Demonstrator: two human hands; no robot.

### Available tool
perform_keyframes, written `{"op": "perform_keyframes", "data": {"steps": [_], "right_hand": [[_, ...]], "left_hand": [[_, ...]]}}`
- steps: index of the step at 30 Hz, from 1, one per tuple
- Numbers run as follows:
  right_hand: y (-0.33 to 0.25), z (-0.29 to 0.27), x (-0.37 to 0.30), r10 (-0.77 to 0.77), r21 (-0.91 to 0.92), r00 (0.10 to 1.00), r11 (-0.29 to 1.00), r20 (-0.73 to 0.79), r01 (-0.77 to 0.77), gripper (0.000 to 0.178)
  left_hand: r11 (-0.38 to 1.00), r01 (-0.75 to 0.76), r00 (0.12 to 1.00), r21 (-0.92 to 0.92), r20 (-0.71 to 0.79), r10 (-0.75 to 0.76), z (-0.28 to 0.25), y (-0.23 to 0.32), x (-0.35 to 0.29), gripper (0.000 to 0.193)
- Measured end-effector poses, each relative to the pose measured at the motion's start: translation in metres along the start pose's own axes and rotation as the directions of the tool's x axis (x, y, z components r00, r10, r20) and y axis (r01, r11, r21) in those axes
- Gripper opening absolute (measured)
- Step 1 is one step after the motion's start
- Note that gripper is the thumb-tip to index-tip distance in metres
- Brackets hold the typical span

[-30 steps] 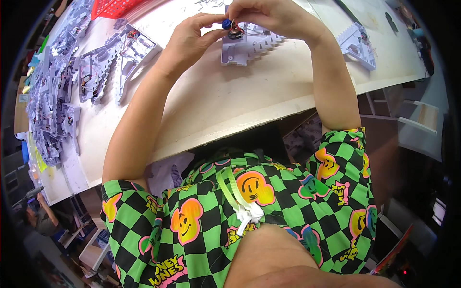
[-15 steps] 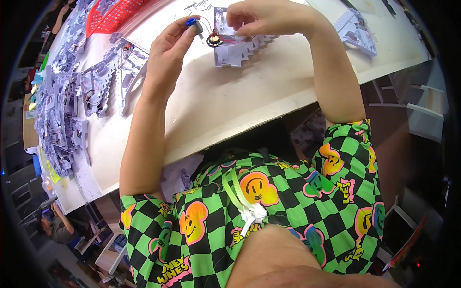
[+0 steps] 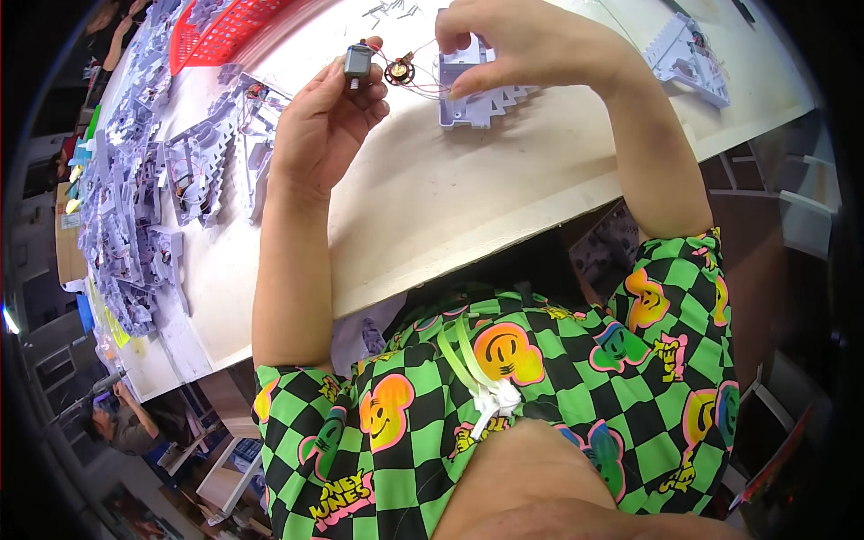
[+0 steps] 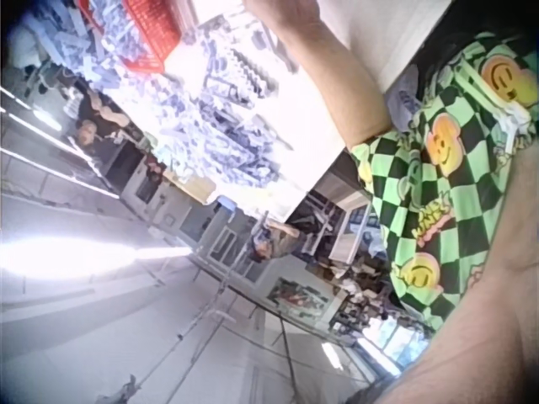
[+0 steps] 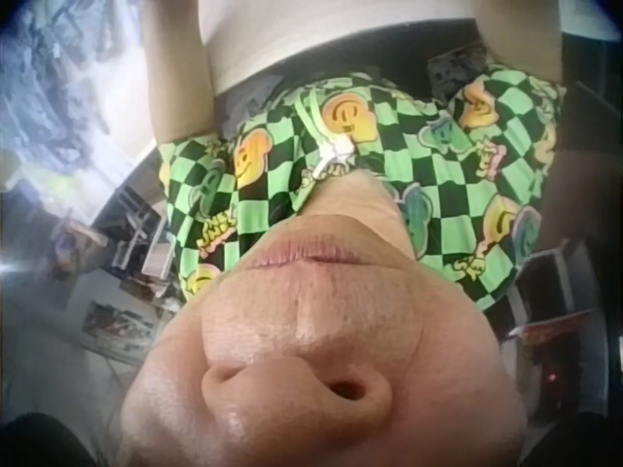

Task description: The person retrieves toy components from a cardboard box, places them on a workbench, and fits motors, gears, and wiring into plastic housings by hand before setting them into toy frames.

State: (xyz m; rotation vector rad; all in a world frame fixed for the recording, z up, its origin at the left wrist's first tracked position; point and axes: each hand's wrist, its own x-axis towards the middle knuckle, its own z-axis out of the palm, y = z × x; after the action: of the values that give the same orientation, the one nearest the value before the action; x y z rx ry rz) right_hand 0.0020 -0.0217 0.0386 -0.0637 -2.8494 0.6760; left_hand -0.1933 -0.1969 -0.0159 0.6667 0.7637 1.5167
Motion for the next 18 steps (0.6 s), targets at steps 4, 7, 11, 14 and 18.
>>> {"op": "perform_keyframes", "data": {"steps": [4,7,11,14,18], "right_hand": [[-0.001,0.004,0.001,0.062,-0.026,0.991,0.998,0.116,-0.06,0.028],[-0.008,0.002,0.005,0.179,0.023,0.958,0.982,0.225,-0.189,0.023],[-0.008,0.004,0.005,0.135,-0.003,0.982,0.991,0.133,-0.136,0.022],[-0.01,0.007,0.004,0.072,-0.029,0.995,0.997,0.068,-0.07,0.021],[0.003,0.016,0.009,0.083,0.059,0.987,0.994,0.139,-0.092,0.022]], "left_hand": [[0.995,-0.029,0.996,-0.098,0.086,0.037,0.0,0.004,0.002,0.051],[0.992,-0.073,0.994,-0.108,0.069,0.08,0.0,0.009,0.0,0.05],[0.984,-0.089,0.992,-0.155,0.074,0.101,-0.005,0.008,0.001,0.048],[0.978,-0.065,0.995,-0.2,0.062,0.079,0.004,0.006,0.0,0.042],[0.977,-0.069,0.995,-0.204,0.062,0.083,0.011,0.008,0.0,0.042]]}}
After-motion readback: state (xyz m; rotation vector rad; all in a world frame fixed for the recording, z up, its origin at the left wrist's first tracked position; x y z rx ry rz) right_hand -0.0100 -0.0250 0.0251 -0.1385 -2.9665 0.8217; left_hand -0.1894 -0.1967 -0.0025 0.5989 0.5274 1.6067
